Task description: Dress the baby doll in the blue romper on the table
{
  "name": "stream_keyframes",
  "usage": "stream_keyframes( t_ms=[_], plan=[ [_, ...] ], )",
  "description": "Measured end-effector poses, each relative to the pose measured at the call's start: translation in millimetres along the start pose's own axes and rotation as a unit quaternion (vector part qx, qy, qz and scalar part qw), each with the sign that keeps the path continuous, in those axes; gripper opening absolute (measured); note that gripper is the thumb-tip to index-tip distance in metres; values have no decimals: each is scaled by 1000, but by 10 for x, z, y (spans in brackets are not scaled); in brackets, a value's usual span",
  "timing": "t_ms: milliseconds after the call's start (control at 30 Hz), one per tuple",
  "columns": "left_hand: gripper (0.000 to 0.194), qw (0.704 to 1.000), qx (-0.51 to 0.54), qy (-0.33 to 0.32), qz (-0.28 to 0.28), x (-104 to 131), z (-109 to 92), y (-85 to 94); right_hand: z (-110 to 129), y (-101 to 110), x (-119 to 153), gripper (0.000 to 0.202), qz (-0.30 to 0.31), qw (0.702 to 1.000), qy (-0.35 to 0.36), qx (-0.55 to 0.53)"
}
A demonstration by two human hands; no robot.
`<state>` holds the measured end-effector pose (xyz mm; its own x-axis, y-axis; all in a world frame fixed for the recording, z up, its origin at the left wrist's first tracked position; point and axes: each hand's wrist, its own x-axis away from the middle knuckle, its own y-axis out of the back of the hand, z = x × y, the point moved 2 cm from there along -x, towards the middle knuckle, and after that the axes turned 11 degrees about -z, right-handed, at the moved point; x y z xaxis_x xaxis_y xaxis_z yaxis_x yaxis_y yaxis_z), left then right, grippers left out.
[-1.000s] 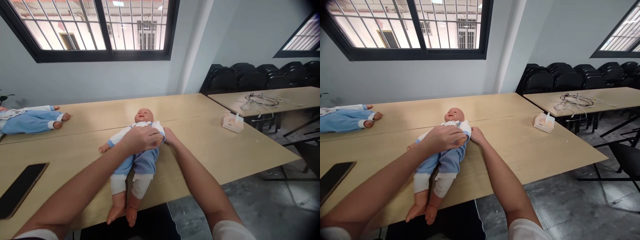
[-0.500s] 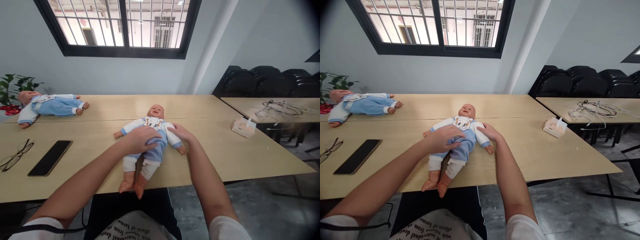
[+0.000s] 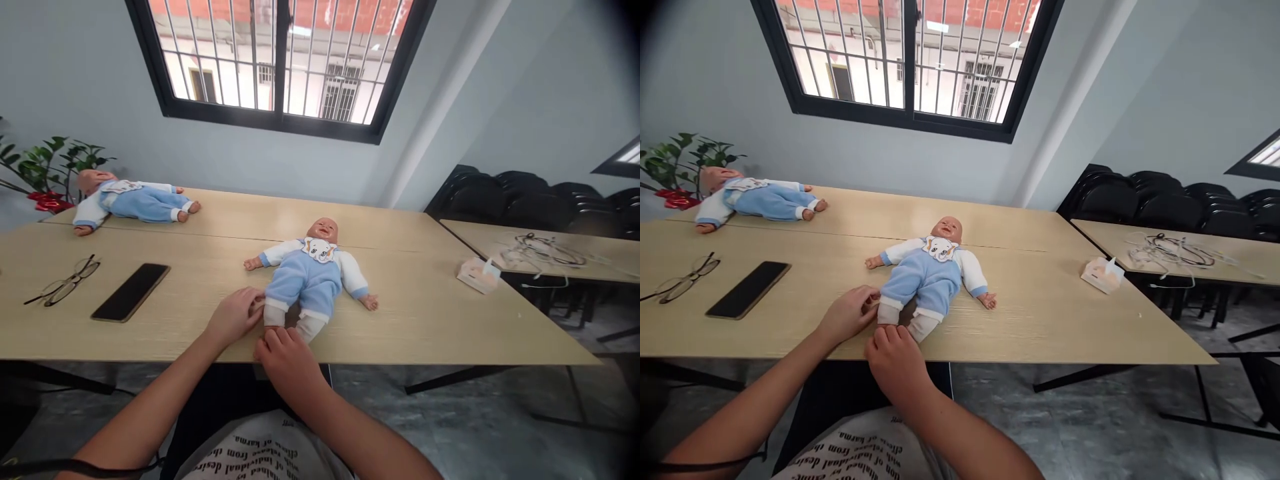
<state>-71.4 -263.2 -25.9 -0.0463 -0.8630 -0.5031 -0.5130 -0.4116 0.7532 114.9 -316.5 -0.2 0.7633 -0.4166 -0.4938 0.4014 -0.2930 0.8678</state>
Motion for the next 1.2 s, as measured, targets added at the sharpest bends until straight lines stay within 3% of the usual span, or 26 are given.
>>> stream_keyframes(
  t_ms=[133,233,467,567,667,767,867,933,1033,1200],
  plan=[
    [15,998,-22,-42,-34,-46,-17,11,-61,-15,25,12,-10,1000,7,7],
    [17,996,-26,-75,-45,-14,-71,33,-122,49,55,10,-23,999,-30,-25],
    [20,983,-30,-168,-70,348,-316,159,-269,35,160,29,-49,983,-143,-102],
    [17,988,9,-130,-79,408,-349,184,-335,140,168,29,-60,960,-183,-204],
    [14,993,77,-19,-86,367,-346,119,-377,265,164,30,-90,934,-206,-279],
    [18,982,151,78,-79,297,-370,-12,-375,298,169,32,-107,916,-220,-317],
    [17,967,193,131,-102,258,-406,-91,-349,250,183,33,-107,913,-231,-320],
    [17,967,192,132,-107,282,-424,-99,-340,210,188,32,-106,914,-240,-309],
    [16,981,162,75,-69,405,-432,-92,-335,173,174,27,-99,928,-249,-261],
    [13,997,63,44,-30,627,-338,-98,-279,158,130,21,-48,964,-183,-186]
  ],
)
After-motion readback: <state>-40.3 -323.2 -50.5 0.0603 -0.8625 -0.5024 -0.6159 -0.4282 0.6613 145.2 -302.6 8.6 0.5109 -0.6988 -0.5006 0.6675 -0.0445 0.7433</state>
